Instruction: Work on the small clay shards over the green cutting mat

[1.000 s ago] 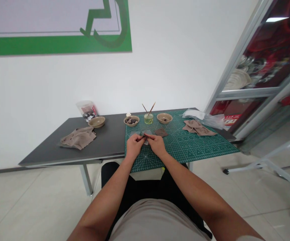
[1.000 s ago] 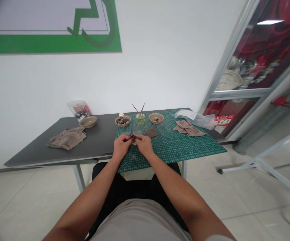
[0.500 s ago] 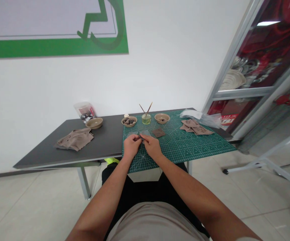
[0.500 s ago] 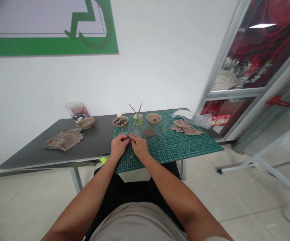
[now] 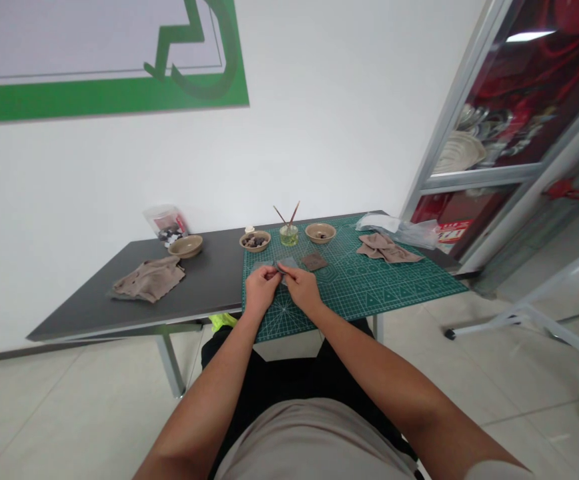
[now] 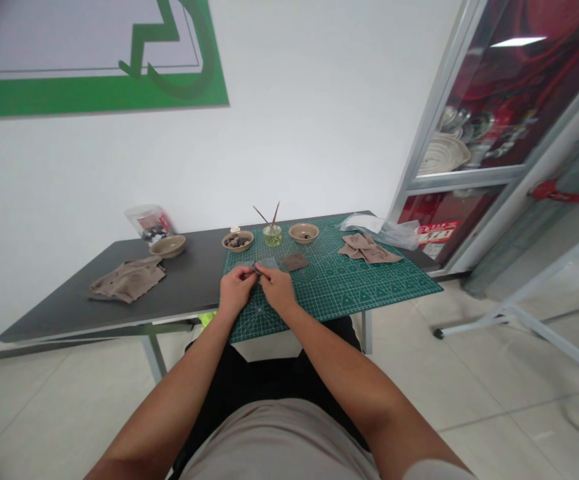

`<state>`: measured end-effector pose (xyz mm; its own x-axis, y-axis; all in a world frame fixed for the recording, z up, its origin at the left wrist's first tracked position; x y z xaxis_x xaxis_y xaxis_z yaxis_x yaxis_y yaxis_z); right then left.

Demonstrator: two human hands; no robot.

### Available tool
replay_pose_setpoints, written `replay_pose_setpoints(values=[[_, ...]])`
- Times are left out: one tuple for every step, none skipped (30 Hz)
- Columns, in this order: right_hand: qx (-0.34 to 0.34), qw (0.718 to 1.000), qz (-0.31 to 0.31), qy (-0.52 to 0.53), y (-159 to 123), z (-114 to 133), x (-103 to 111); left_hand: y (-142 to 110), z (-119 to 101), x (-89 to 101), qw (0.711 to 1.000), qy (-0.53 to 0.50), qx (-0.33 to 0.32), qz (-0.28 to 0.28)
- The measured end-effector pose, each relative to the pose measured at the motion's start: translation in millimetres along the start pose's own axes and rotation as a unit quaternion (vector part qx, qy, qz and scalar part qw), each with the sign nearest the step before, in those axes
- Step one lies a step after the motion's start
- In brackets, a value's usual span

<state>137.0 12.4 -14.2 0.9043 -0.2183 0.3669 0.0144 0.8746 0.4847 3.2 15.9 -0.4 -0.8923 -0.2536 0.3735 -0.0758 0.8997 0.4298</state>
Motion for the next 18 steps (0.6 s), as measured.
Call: replay_pose_setpoints(values=[[0.006,1.0,0.004,-0.004,-0.1,0.3,-0.4,0.1,-0.6,0.1,1.0,0.003,0.002,0.002],[0.01,1.0,0.006,-0.008,-0.3,0.7,-0.6,0.1,-1.1,0.2,1.0,0.006,0.004,0.003],[0.012,1.0,0.007,-0.012,-0.4,1.1,-0.8,-0.1,-1.5,0.3,1.0,0.006,0.006,0.003],[0.012,1.0,0.007,-0.014,-0.6,1.6,-0.8,-0.3,-1.8,0.4,1.0,0.006,0.008,0.003],[0.012,1.0,0.005,-0.014,-0.8,2.0,-0.8,-0.5,-2.0,0.5,1.0,0.006,0.009,0.004],[0.011,1.0,0.001,-0.012,-1.0,2.4,-0.6,-0.8,-2.2,0.5,1.0,0.005,0.011,0.004],[0.009,1.0,-0.003,-0.009,-1.2,2.6,-0.5,-1.1,-2.4,0.5,1.0,0.002,0.012,0.004],[0.007,1.0,-0.007,-0.007,-1.4,2.5,-0.5,-1.3,-2.6,0.5,1.0,-0.001,0.013,0.003],[0.005,1.0,-0.012,-0.004,-1.5,2.3,-0.5,-1.5,-2.8,0.5,1.0,-0.007,0.014,0.001],[0.001,1.0,-0.017,-0.003,-1.5,1.9,-0.6,-1.7,-3.0,0.4,1.0,-0.012,0.013,-0.001],[-0.003,1.0,-0.021,-0.001,-1.5,1.4,-0.8,-1.8,-3.2,0.4,1.0,-0.018,0.012,-0.002],[-0.009,1.0,-0.024,-0.001,-1.3,0.9,-0.9,-1.8,-3.2,0.2,1.0,-0.022,0.012,-0.002],[-0.015,1.0,-0.027,0.001,-0.9,0.5,-0.8,-1.8,-3.2,0.1,1.0,-0.024,0.011,-0.001],[-0.023,0.999,-0.028,0.002,-0.4,0.3,-0.6,-1.7,-2.9,-0.2,1.0,-0.025,0.011,-0.002],[-0.029,0.999,-0.029,0.001,0.2,0.2,-0.1,-1.6,-2.6,-0.4,1.0,-0.027,0.012,-0.004],[-0.036,0.999,-0.028,-0.001,0.8,0.3,0.7,-1.4,-2.2,-0.7,0.999,-0.032,0.013,-0.007],[-0.043,0.999,-0.028,-0.004,1.4,0.5,1.5,-1.2,-1.8,-0.9,0.999,-0.039,0.016,-0.012],[-0.049,0.998,-0.027,-0.008,2.0,0.7,2.4,-0.9,-1.5,-1.3,0.998,-0.05,0.019,-0.018]])
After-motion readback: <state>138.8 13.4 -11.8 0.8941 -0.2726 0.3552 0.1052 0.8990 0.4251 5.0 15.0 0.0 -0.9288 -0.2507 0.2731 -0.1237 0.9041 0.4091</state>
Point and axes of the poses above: each hand's wrist, its own y-axis towards the middle knuckle, its own x-axis out of the back of the hand, z = x × y, the point moved 1 cm from there along y, towards the middle knuckle, and after that the axes turned 3 degrees about -x, right-handed, at the moved point
